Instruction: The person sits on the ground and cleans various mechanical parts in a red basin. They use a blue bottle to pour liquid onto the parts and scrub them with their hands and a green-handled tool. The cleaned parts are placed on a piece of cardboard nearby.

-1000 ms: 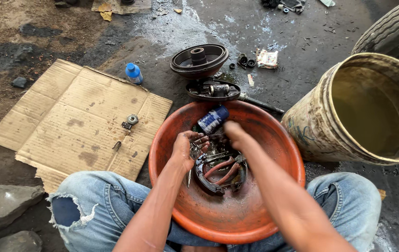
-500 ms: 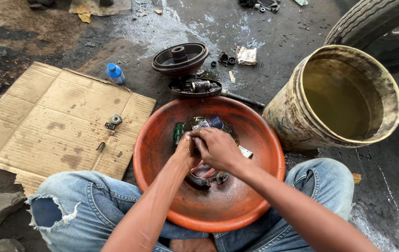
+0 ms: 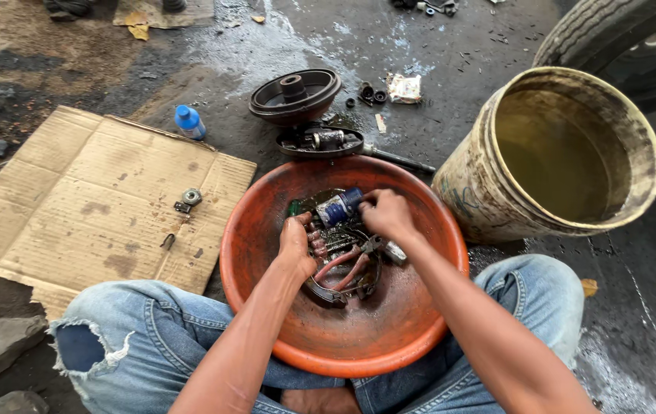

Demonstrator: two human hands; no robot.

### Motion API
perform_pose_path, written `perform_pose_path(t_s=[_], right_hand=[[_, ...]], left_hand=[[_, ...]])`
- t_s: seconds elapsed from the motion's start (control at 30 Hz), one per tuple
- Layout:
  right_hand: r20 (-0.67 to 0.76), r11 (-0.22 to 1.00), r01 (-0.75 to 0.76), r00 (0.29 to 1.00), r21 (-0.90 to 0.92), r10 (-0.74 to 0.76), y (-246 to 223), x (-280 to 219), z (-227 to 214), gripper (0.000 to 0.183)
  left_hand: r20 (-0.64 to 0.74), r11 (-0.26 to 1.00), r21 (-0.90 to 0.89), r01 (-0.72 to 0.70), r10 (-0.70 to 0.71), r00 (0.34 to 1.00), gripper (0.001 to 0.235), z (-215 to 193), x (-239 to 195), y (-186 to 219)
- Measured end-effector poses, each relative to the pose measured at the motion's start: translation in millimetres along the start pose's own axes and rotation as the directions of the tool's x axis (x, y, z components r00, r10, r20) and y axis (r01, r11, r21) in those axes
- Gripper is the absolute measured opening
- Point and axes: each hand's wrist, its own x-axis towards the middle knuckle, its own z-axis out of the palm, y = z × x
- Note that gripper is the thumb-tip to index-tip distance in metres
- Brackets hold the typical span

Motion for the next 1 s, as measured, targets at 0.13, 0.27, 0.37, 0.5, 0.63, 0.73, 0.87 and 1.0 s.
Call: perform_pose_path(t_s=[0.13, 0.27, 0.37, 0.5, 0.63, 0.73, 0.87, 1.0], right_hand=[[0.012, 0.985, -0.086, 0.996, -0.150, 0.088, 17, 48, 19, 0.048], [0.071, 0.988, -0.156, 0.985, -0.012, 0.157, 24, 81, 70, 0.052], [0.296, 0.858, -0.337, 0.927, 0.388, 0.230, 33, 103, 102, 0.047], [0.585, 0.369, -0.568, 0.807, 0.736, 0.077, 42, 111, 92, 0.041], [0.564, 0.482, -0.455, 0.819, 0.749, -0.103, 0, 63, 29, 0.035], [0.523, 0.770, -0.140, 0.806, 0.623, -0.277, -49, 6, -12, 0.032], [0.448, 0.885, 0.438, 0.767, 0.159, -0.460, -78, -39, -26, 0.039], [0.087, 0.773, 0.626, 0.768, 0.105, -0.634, -50, -56, 10, 0.047]], left_hand=[[0.073, 0.999, -0.015, -0.050, 0.051, 0.996, 0.040, -3, -3, 7], [0.080, 0.999, -0.041, -0.030, 0.033, 0.996, 0.038, -2, -17, 16], [0.092, 0.995, -0.094, -0.016, 0.025, 0.995, 0.034, 0, -23, 20], [0.121, 0.987, -0.160, -0.021, 0.041, 0.992, 0.031, -2, -18, 20], [0.135, 0.992, -0.126, -0.020, 0.037, 0.990, 0.030, 0, -8, 17], [0.193, 0.994, -0.108, -0.003, 0.024, 0.981, 0.028, 2, -3, 13], [0.309, 0.991, -0.133, 0.013, 0.029, 0.951, 0.025, -6, 10, 6], [0.417, 0.951, -0.303, 0.058, 0.078, 0.906, 0.025, -1, 19, -4]])
